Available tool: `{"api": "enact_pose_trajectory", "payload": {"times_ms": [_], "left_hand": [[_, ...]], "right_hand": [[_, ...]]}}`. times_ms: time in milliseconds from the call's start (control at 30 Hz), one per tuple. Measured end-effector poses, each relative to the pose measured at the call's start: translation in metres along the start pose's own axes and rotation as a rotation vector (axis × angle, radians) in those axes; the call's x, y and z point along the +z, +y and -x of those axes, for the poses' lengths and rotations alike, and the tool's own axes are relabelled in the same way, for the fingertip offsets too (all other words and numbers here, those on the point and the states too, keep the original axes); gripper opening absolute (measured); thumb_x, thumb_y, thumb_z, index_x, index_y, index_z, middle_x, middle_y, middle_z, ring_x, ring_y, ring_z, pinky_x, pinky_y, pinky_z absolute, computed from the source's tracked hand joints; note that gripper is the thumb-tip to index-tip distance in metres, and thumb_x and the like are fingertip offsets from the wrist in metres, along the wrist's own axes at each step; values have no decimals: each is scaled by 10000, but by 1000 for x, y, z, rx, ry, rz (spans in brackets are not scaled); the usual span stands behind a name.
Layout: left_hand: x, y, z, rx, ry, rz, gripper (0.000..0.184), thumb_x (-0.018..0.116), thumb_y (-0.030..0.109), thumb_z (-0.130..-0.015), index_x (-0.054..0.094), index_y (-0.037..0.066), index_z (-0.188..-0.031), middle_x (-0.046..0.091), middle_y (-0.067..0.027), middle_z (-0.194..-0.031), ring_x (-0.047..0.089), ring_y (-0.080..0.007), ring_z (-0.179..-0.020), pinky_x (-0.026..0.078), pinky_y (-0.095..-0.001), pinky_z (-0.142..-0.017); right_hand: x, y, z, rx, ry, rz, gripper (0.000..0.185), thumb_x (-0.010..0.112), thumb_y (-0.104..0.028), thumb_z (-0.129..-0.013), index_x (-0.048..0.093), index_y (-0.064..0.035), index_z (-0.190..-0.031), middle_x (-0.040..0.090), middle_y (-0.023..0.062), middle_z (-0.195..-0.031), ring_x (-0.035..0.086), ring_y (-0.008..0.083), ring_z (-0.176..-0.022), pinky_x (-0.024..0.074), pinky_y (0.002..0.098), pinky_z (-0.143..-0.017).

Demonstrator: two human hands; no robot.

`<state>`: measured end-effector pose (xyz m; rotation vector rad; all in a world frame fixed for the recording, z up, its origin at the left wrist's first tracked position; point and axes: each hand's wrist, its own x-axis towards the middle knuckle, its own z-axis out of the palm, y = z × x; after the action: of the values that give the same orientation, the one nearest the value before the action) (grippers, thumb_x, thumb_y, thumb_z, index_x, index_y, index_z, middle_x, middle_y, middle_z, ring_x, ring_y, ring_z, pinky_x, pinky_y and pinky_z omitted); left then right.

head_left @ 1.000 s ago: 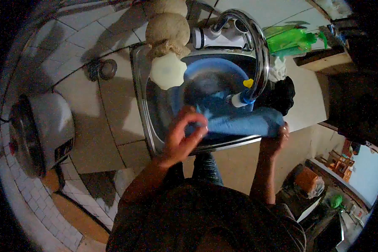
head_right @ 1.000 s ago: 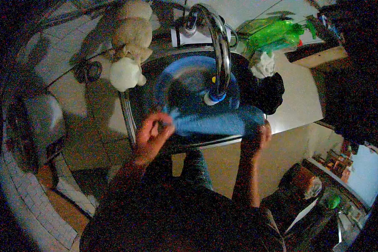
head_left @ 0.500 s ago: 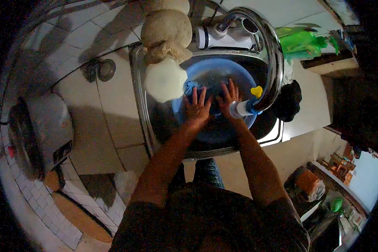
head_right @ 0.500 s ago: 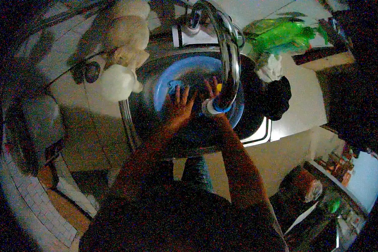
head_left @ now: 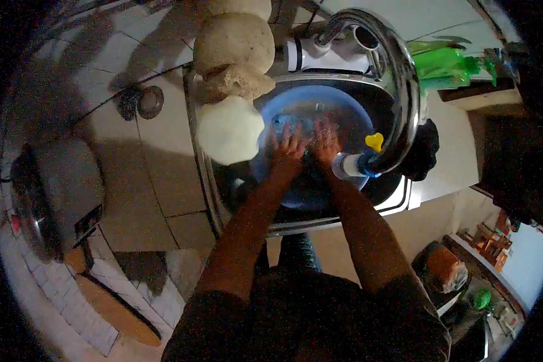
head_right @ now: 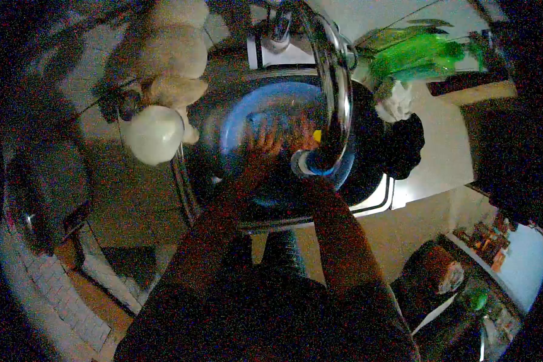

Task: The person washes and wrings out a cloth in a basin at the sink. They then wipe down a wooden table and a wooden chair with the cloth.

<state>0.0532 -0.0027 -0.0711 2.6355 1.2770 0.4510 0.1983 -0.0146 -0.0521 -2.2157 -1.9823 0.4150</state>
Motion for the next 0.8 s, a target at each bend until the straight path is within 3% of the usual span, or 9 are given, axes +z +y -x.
{"api": "enact_pose_trajectory", "payload": {"times_ms": [33, 100, 200, 233, 300, 433, 567, 600, 800], "left_hand": [[-11, 5, -1, 1, 4, 5, 341, 535, 204, -812, 598, 123, -1137, 387, -138, -1383, 317, -380, -1287, 186, -641, -1017], [-47, 17, -6, -371, -265, 309, 372, 564, 245, -820, 577, 91, -1158, 405, -162, -1359, 344, -362, -1268, 256, -572, -1016], [-47, 20, 8, -705, -293, 637, 521, 584, 376, -830, 502, 58, -1234, 365, -174, -1385, 343, -362, -1260, 308, -466, -1009], [-36, 20, 15, -920, -331, 899, 578, 563, 417, -848, 456, 61, -1291, 338, -163, -1410, 323, -341, -1281, 310, -437, -1013], [-1, 14, 31, -913, -264, 1173, 593, 551, 436, -852, 443, 65, -1303, 376, -153, -1377, 358, -327, -1252, 321, -426, -1007], [68, -1, 72, -829, 66, 2245, 654, 504, 510, -869, 388, 81, -1349, 524, -110, -1245, 500, -268, -1137, 366, -380, -986], [-29, 5, 14, -1010, 16, 2265, 550, 529, 479, -874, 487, 57, -1224, 560, -104, -1153, 555, -226, -1040, 470, -358, -832], [-41, -8, 21, -874, -144, 2404, 353, 560, 347, -875, 538, 71, -1095, 616, -65, -924, 624, -209, -823, 512, -333, -707], [-76, 15, 14, -1081, 41, 2376, 376, 554, 307, -869, 514, 62, -1151, 586, -91, -1032, 594, -228, -926, 487, -358, -788]], "right_hand": [[-2, 4, 2, -17, 28, 17, 465, 571, -197, -809, 479, -86, -1251, 414, 208, -1307, 387, 414, -1202, 381, 492, -955], [-14, 14, 5, -41, 54, 39, 452, 573, -197, -806, 493, -77, -1235, 432, 219, -1284, 407, 410, -1181, 390, 493, -942], [-11, 29, 12, 315, 315, -170, 457, 575, -253, -842, 482, -61, -1247, 470, 236, -1244, 487, 415, -1087, 403, 451, -933], [53, 50, 21, 290, 287, -233, 457, 583, -253, -844, 483, -53, -1242, 485, 231, -1225, 502, 398, -1070, 405, 439, -927], [175, 92, 38, 246, 228, -362, 456, 597, -253, -847, 486, -36, -1232, 515, 221, -1187, 533, 363, -1035, 409, 415, -916], [-13, -51, 44, 322, -2, -913, 416, 623, -218, -843, 507, -10, -1184, 554, 179, -1105, 532, 288, -1028, 388, 375, -933], [-72, -92, 68, 90, -76, -1116, 250, 657, -181, -817, 585, -7, -981, 562, 100, -906, 543, 228, -898, 415, 341, -824], [-85, -98, 71, -16, -62, -1038, 201, 660, -175, -813, 599, -6, -902, 548, 86, -844, 543, 218, -845, 427, 338, -769], [-89, -111, 58, -15, 194, -675, 219, 639, -222, -818, 581, -12, -835, 553, 181, -817, 573, 333, -735, 453, 392, -656]]}}
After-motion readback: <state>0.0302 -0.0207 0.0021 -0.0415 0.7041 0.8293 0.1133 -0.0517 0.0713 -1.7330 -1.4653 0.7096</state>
